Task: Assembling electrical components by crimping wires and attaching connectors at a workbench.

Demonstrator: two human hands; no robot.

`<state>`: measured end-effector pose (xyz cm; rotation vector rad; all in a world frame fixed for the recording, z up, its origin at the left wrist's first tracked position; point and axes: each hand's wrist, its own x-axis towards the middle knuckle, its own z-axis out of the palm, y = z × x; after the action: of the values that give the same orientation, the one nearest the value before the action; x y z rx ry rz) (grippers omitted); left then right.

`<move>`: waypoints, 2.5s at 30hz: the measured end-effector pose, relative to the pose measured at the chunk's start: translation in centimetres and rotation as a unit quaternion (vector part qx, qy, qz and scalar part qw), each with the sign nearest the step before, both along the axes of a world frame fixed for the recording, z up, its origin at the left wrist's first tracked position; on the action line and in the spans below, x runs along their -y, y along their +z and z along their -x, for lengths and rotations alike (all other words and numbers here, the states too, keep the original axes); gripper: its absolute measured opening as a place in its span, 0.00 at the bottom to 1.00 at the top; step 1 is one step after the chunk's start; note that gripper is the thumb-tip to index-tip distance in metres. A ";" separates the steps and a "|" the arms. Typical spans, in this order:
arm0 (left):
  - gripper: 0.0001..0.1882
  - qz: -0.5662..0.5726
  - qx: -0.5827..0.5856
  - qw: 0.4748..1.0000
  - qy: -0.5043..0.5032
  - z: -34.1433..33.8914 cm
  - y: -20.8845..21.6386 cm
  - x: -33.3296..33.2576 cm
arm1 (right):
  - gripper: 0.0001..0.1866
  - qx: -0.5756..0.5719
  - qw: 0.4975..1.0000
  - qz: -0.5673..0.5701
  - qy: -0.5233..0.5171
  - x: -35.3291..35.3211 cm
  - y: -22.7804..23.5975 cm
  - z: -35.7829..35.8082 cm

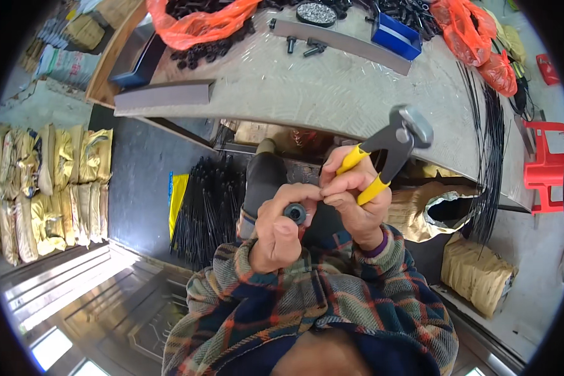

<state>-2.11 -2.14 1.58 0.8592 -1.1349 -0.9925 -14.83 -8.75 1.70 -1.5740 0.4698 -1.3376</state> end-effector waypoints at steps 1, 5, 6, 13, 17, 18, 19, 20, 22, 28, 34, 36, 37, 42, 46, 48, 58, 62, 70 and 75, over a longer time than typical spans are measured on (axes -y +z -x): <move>0.34 -0.024 0.013 0.999 0.017 0.4 0.6 -0.5 | 0.05 -0.038 0.997 0.059 -0.031 -0.4 0.2 0.4; 0.37 -0.018 0.049 0.998 0.034 1.2 0.5 -2.1 | 0.04 -0.111 0.979 0.144 -0.097 -2.2 0.4 1.4; 0.37 -0.017 0.051 0.998 0.038 1.3 0.6 -2.3 | 0.04 -0.109 0.979 0.145 -0.094 -2.4 0.5 1.5; 0.37 0.009 0.050 0.999 -0.005 1.5 1.3 -3.6 | 0.08 -0.020 0.999 0.031 -0.015 -5.1 0.5 1.1; 0.33 0.046 0.047 0.998 0.005 1.4 0.6 -3.6 | 0.11 -0.078 0.994 0.062 -0.041 -5.3 0.5 1.2; 0.29 0.082 0.047 0.995 0.013 1.4 0.4 -3.6 | 0.13 -0.098 0.992 0.065 -0.043 -5.4 0.7 1.2; 0.29 0.081 0.047 0.995 0.016 1.4 0.4 -3.6 | 0.13 -0.098 0.992 0.064 -0.040 -5.3 0.8 1.1; 0.29 0.082 0.043 0.996 0.016 1.5 0.3 -3.6 | 0.13 -0.098 0.992 0.069 -0.041 -5.3 0.8 1.1; 0.29 0.082 0.039 0.996 0.014 1.5 0.2 -3.6 | 0.13 -0.099 0.992 0.072 -0.042 -5.3 0.6 1.1; 0.28 0.082 0.041 0.996 0.003 1.3 -0.1 -3.4 | 0.13 -0.083 0.994 0.052 -0.047 -5.4 0.5 0.8; 0.28 0.091 0.041 0.995 0.011 1.3 0.1 -3.4 | 0.11 -0.050 0.997 0.056 -0.026 -5.3 0.5 0.8; 0.29 0.077 0.032 0.996 0.001 1.2 0.2 -3.5 | 0.11 -0.090 0.994 0.055 -0.012 -5.3 0.6 1.2; 0.29 0.077 0.031 0.996 0.002 1.1 0.2 -3.5 | 0.11 -0.090 0.994 0.055 -0.011 -5.3 0.7 1.0; 0.30 0.073 0.034 0.997 0.010 1.2 -0.3 -3.6 | 0.12 -0.044 0.997 0.065 -0.012 -5.2 1.4 0.3; 0.30 0.073 0.031 0.997 0.015 0.9 -0.4 -3.6 | 0.10 -0.064 0.987 0.140 -0.034 -4.9 1.1 0.2; 0.30 0.081 0.031 0.996 0.021 1.0 -0.3 -3.5 | 0.10 -0.071 0.987 0.136 -0.042 -4.9 1.0 0.4; 0.27 0.101 0.099 0.989 0.044 0.4 -0.3 -3.0 | 0.08 -0.071 0.988 0.117 -0.069 -5.8 0.3 -0.9; 0.28 0.060 0.040 0.995 0.063 0.0 -2.1 -3.0 | 0.09 -0.058 0.987 0.108 -0.100 -5.8 -0.6 -2.1; 0.34 0.000 -0.020 0.999 0.029 -2.2 -2.9 -2.6 | 0.12 -0.416 0.842 0.328 -0.101 -3.2 2.3 5.1; 0.35 -0.006 0.020 0.999 0.039 -1.2 -2.6 -2.6 | 0.12 -0.513 0.766 0.381 -0.065 -2.8 3.9 5.0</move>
<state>-0.94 0.49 -0.98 0.9300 -1.1219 -0.9224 -19.86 -5.96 5.63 -3.0076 0.7300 -0.6153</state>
